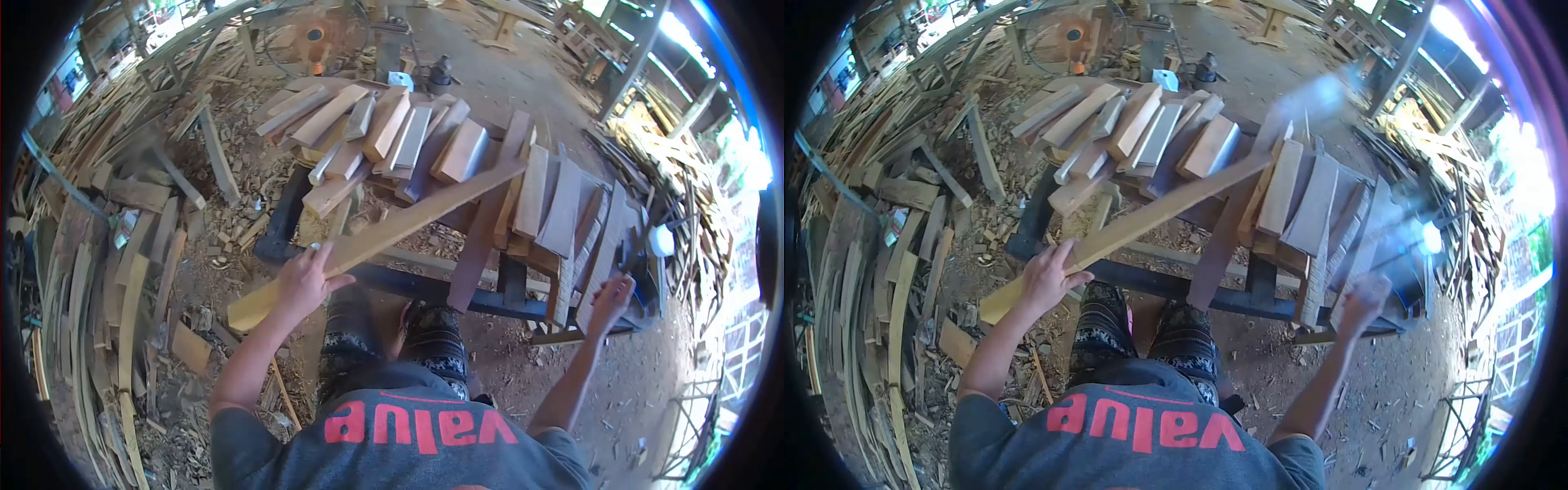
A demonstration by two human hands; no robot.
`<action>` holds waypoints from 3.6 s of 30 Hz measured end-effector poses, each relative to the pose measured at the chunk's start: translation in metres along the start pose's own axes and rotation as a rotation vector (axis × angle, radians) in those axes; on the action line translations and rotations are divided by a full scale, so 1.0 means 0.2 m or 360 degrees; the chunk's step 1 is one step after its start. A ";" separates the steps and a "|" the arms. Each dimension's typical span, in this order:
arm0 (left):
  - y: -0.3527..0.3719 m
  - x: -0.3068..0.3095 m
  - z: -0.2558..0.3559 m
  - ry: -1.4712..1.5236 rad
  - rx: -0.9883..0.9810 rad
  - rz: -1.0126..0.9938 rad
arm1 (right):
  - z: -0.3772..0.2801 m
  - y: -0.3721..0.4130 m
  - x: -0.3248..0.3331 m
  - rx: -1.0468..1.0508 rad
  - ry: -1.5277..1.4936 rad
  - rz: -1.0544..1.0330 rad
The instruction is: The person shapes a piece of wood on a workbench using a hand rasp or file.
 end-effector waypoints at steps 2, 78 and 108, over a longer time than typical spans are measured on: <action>-0.08 -0.09 0.02 -0.0071 -0.0130 0.0107 | -0.38 0.16 -0.13 -0.0137 -0.0275 -0.0274; -0.38 -0.44 0.33 0.0095 0.0320 -0.0129 | -1.10 0.99 -0.93 0.0993 0.0056 -0.1626; -0.28 -0.37 0.06 -0.0078 0.0799 -0.0082 | -1.33 1.25 -1.06 0.0569 0.0579 -0.1863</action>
Point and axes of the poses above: each hand's wrist, its own y-axis away from the middle knuckle, its own x-axis out of the back of the hand, z = x × y, the point moved 10 cm from there along -y, towards the middle knuckle, and after that the axes turned 6 degrees about -z, right-handed, at the moved point
